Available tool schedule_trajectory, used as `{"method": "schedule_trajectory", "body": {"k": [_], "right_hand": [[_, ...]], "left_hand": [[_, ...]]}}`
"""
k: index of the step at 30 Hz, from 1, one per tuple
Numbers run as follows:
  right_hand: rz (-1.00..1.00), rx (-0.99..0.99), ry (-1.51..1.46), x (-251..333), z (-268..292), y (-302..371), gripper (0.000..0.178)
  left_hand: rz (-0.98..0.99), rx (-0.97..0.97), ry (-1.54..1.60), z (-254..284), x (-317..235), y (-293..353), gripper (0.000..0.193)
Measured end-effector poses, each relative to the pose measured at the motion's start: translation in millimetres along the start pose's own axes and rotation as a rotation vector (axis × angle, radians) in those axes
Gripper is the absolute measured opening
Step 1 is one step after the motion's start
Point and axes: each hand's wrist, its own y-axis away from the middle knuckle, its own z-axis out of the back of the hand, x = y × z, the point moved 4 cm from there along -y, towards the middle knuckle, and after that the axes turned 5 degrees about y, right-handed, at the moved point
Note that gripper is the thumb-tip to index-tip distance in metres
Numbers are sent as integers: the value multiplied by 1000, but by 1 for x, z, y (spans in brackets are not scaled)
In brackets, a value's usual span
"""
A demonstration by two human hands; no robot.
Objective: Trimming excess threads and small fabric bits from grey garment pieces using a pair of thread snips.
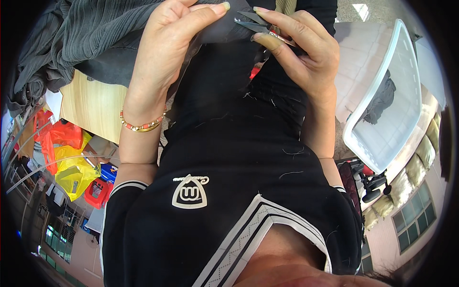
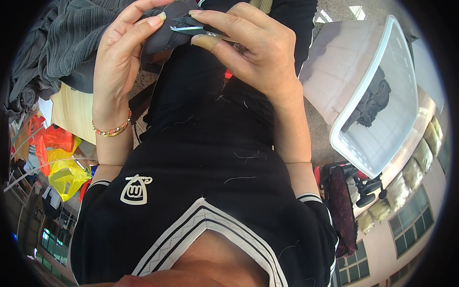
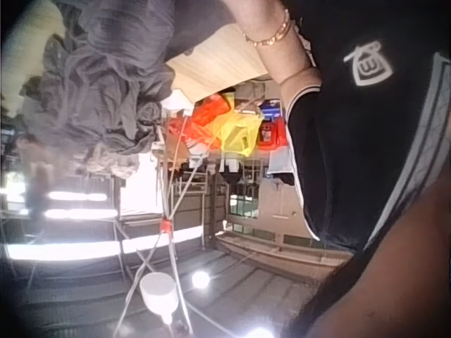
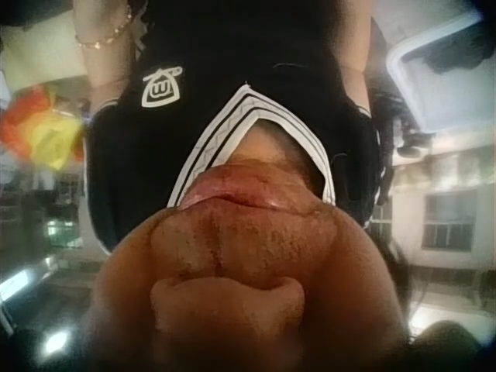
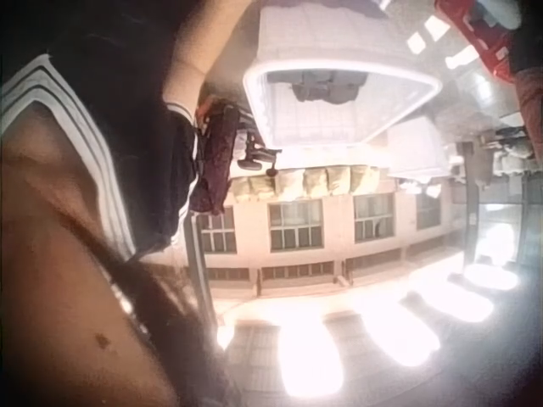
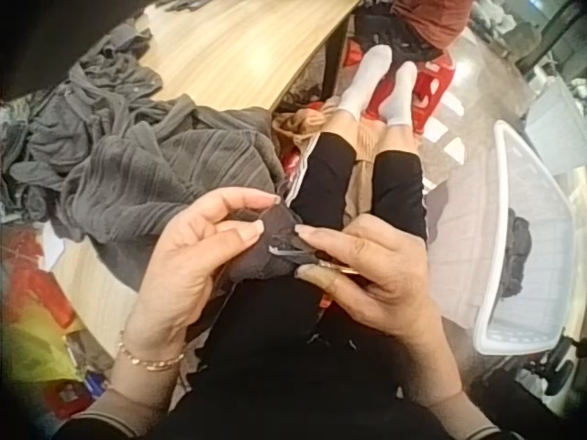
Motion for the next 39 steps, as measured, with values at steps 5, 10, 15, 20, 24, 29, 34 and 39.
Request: {"method": "schedule_trajectory", "body": {"k": [5, 10, 15, 20, 24, 29, 34, 39], "right_hand": [[-12, -3, 171, -2, 2, 7, 44], [31, -88, 241, -2, -3, 5, 31], [65, -99, 287, -1, -3, 6, 31], [-209, -87, -141, -11, -5, 4, 30], [-705, 23, -798, -22, -29, -4, 25], [-743, 129, -818, -37, -38, -6, 6], [-695, 7, -821, -34, -33, -19, 11], [-687, 16, -770, -30, -25, -31, 15]], "left_hand": [[471, -750, -374, -34, -21, 2, 29], [208, -386, -236, -4, -2, 0, 29], [-48, 12, -59, 0, 0, 0, 29], [458, -739, -420, -36, -23, -1, 29], [-10, -1, -61, -1, -4, 0, 31], [520, -695, -481, -36, -28, -1, 33], [570, -596, -673, -24, -47, 12, 37], [502, -580, -724, -20, -58, 21, 39]]}}
